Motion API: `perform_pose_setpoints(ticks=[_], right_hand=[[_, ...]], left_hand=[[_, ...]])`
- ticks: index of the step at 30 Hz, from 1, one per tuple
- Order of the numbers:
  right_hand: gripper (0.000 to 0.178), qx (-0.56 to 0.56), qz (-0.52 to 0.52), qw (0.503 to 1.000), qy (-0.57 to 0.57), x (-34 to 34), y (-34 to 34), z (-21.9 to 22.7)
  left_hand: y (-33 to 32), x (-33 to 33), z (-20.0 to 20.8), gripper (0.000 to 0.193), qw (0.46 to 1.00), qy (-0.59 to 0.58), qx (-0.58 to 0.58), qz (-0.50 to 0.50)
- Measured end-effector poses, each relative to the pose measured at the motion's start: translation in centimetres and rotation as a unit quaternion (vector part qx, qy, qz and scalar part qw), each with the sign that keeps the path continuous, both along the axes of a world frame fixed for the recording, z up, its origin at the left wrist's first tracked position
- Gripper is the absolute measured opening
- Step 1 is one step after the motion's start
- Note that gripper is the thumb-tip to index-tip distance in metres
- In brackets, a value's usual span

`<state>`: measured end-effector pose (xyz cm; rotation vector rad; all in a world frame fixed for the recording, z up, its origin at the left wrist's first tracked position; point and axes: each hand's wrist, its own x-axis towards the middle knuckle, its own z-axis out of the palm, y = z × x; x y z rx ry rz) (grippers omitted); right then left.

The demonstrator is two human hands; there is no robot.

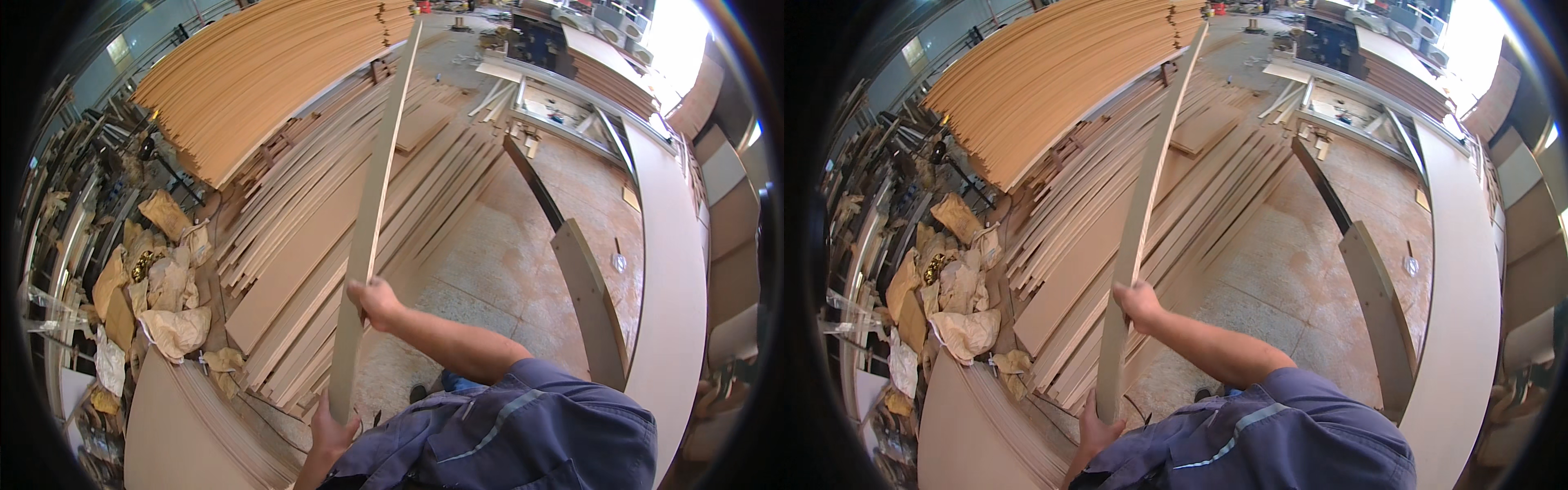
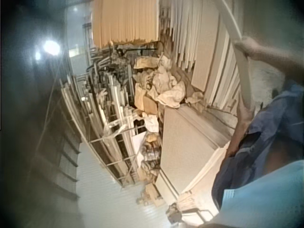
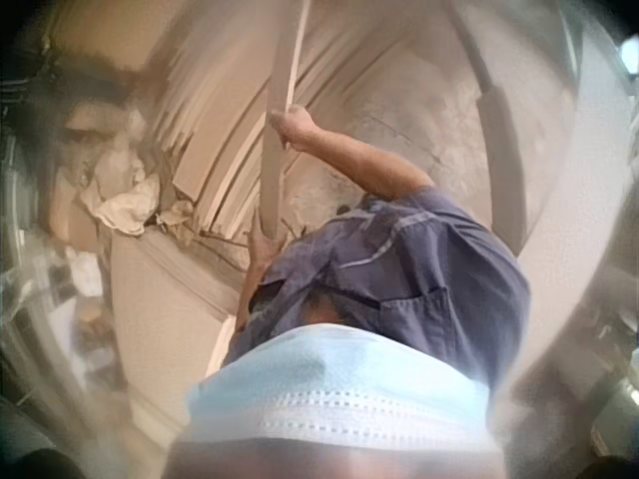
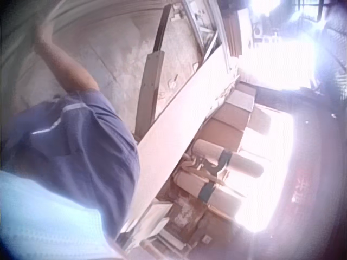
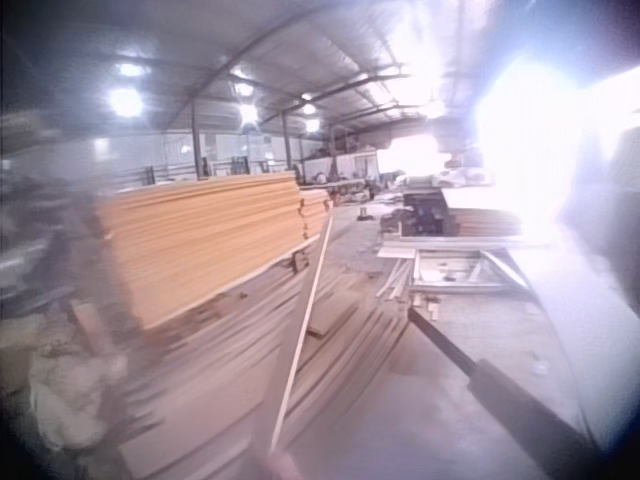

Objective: The person repeatedly positions large light-colored wood panels on a table saw, feeds them through the blade to cut narrow strips, and removes the offcuts. The process is repeated multiple times with different panels.

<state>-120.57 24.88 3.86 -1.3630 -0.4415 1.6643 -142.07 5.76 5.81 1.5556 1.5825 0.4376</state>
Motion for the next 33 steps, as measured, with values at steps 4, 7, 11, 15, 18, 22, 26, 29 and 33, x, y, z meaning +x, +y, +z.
perform_pose_setpoints(ticks=[4, 7, 11, 15, 18, 22, 26, 29, 33], right_hand=[[0.019, -0.072, 0.025, 0.997, -0.012, -1.7, 0.3, -8.4], [0.015, -0.125, 0.047, 0.991, 0.017, 0.2, 1.9, -9.4], [0.016, -0.160, 0.023, 0.985, 0.065, 2.1, 4.8, -12.3], [0.018, -0.167, 0.005, 0.983, 0.080, 3.8, 9.9, -13.1], [0.026, -0.163, 0.007, 0.983, 0.083, 4.5, 14.8, -14.2], [0.038, -0.142, -0.031, 0.985, 0.097, 6.2, 24.8, -17.7], [0.042, -0.133, 0.029, 0.981, 0.135, 5.8, 33.6, -17.1], [0.044, -0.118, 0.079, 0.978, 0.150, 5.3, 36.3, -16.7], [0.059, -0.103, 0.080, 0.990, 0.051, 4.3, 34.8, -16.3]], left_hand=[[-1.0, 1.7, 0.0, 0.078, 0.996, 0.025, -0.037, 0.073], [0.3, 3.7, -0.6, 0.088, 0.976, 0.080, -0.166, 0.113], [3.3, 8.2, 0.2, 0.088, 0.972, 0.115, -0.160, 0.125], [8.1, 9.1, 0.6, 0.076, 0.975, 0.030, -0.165, 0.143], [10.1, 7.1, 2.7, 0.075, 0.961, 0.130, -0.203, 0.139], [14.5, 5.1, 6.4, 0.074, 0.926, 0.230, -0.274, 0.121], [20.6, 3.1, 7.7, 0.073, 0.895, 0.286, -0.327, 0.096], [25.9, 0.3, 5.8, 0.073, 0.896, 0.314, -0.299, 0.090], [36.5, -7.0, -0.3, 0.057, 0.939, 0.313, -0.128, 0.065]])
